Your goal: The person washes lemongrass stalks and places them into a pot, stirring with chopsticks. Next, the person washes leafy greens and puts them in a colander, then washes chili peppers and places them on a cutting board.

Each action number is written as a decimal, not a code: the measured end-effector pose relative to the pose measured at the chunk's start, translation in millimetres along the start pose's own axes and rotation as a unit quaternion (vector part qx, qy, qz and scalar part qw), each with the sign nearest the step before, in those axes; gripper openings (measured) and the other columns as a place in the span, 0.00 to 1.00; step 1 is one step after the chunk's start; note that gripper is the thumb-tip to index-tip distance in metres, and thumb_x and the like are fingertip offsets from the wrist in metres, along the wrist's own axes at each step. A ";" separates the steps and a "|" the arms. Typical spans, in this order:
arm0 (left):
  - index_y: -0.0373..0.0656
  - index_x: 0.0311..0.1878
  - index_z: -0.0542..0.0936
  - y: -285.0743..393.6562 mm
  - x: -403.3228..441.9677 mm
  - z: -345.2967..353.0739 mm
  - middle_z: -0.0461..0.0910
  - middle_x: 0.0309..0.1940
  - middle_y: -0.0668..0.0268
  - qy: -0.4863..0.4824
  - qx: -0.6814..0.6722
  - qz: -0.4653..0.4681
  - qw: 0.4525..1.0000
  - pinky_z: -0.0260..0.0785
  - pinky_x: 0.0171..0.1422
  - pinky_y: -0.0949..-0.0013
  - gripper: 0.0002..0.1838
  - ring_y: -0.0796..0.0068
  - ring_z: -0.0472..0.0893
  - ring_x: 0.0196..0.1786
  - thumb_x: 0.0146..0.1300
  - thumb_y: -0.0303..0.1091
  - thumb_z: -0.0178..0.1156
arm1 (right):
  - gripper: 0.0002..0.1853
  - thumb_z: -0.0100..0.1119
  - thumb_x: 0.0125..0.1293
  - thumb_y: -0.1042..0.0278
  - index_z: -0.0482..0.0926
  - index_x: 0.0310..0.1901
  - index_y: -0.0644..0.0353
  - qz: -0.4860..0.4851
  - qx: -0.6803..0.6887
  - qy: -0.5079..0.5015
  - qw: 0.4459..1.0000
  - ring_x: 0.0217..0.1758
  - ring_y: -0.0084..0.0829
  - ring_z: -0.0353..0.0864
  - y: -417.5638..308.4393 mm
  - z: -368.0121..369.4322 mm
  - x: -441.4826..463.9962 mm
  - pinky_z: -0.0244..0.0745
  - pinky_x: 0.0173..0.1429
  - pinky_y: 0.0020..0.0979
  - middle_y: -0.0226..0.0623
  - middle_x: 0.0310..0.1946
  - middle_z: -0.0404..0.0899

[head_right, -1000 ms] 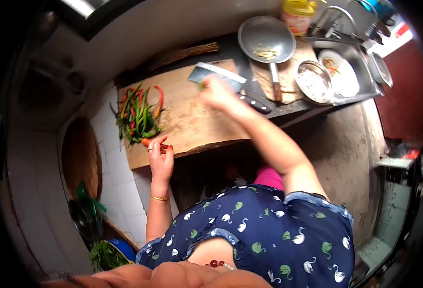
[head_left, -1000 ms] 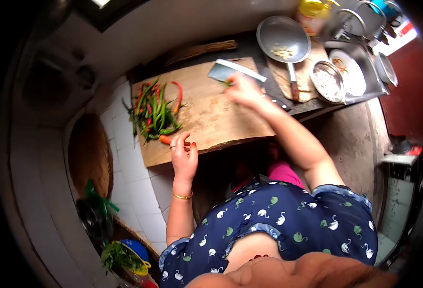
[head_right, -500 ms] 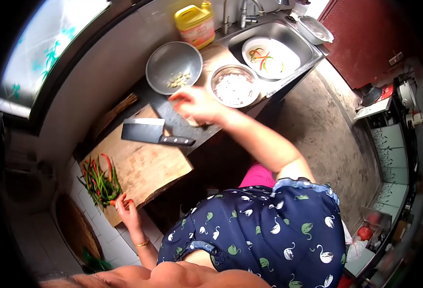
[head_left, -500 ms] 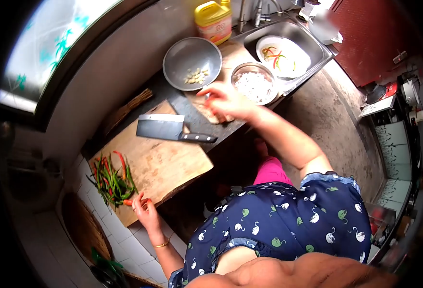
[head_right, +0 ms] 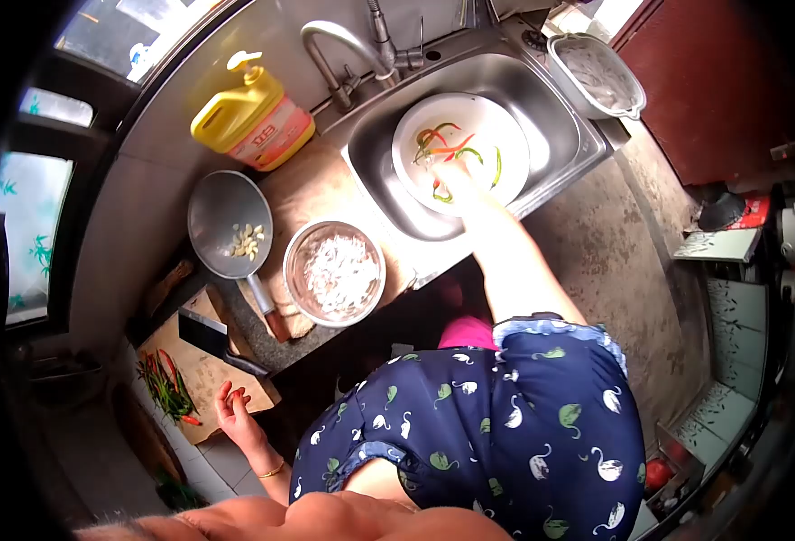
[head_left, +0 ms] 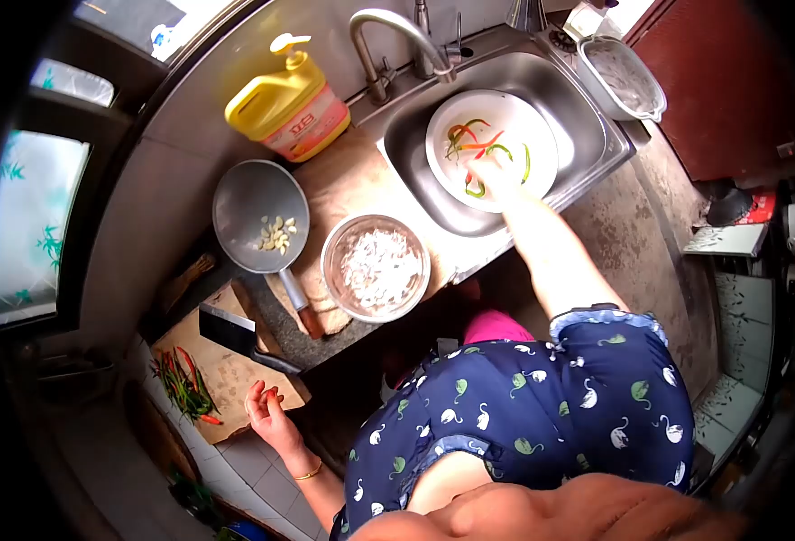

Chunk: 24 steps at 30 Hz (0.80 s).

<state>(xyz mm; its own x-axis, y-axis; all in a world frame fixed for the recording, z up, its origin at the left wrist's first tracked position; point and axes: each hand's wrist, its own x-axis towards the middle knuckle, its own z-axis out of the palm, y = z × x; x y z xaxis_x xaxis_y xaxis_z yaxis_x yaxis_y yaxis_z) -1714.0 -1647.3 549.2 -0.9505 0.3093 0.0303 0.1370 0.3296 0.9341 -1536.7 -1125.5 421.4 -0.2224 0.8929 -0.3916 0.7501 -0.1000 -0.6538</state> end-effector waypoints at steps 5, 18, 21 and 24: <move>0.36 0.47 0.75 26.1 -2.9 21.2 0.74 0.45 0.65 -0.004 0.020 -0.001 1.000 0.71 0.42 0.75 0.10 0.78 0.77 0.40 0.63 0.23 0.52 | 0.20 0.54 0.52 0.68 0.74 0.48 0.66 0.037 -0.149 -0.040 0.987 0.52 0.47 0.77 10.8 42.1 37.9 0.72 0.55 0.38 0.54 0.46 0.77; 0.35 0.48 0.74 38.3 11.4 73.7 0.75 0.42 0.66 -0.017 0.004 -0.018 1.000 0.68 0.44 0.77 0.11 0.79 0.76 0.40 0.63 0.21 0.51 | 0.10 0.54 0.54 0.73 0.79 0.39 0.60 -0.463 -0.592 -0.224 0.621 0.55 0.43 0.72 73.4 -116.0 75.9 0.69 0.56 0.37 0.43 0.44 0.77; 0.35 0.49 0.74 35.7 12.8 74.4 0.75 0.43 0.66 -0.022 -0.003 -0.034 0.999 0.69 0.44 0.77 0.11 0.78 0.76 0.41 0.63 0.21 0.51 | 0.11 0.53 0.53 0.77 0.78 0.39 0.61 -0.327 -0.578 -0.316 0.678 0.49 0.45 0.75 53.9 -113.9 74.4 0.70 0.53 0.39 0.45 0.42 0.76; 0.36 0.49 0.74 35.2 12.3 75.8 0.75 0.44 0.66 -0.016 0.001 -0.042 0.999 0.69 0.45 0.77 0.11 0.79 0.76 0.41 0.63 0.21 0.51 | 0.11 0.52 0.52 0.79 0.77 0.39 0.63 -0.350 -0.399 -0.295 0.794 0.46 0.47 0.77 28.6 -108.2 76.2 0.71 0.52 0.42 0.48 0.41 0.76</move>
<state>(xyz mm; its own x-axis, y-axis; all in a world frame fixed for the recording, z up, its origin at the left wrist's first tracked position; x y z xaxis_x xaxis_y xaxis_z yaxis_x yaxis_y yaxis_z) -1699.7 -1564.3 555.5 -0.9493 0.3086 -0.0601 0.0569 0.3567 0.9325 -1464.7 -1012.9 443.0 -0.8358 0.2210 -0.5026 0.4166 0.8516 -0.3182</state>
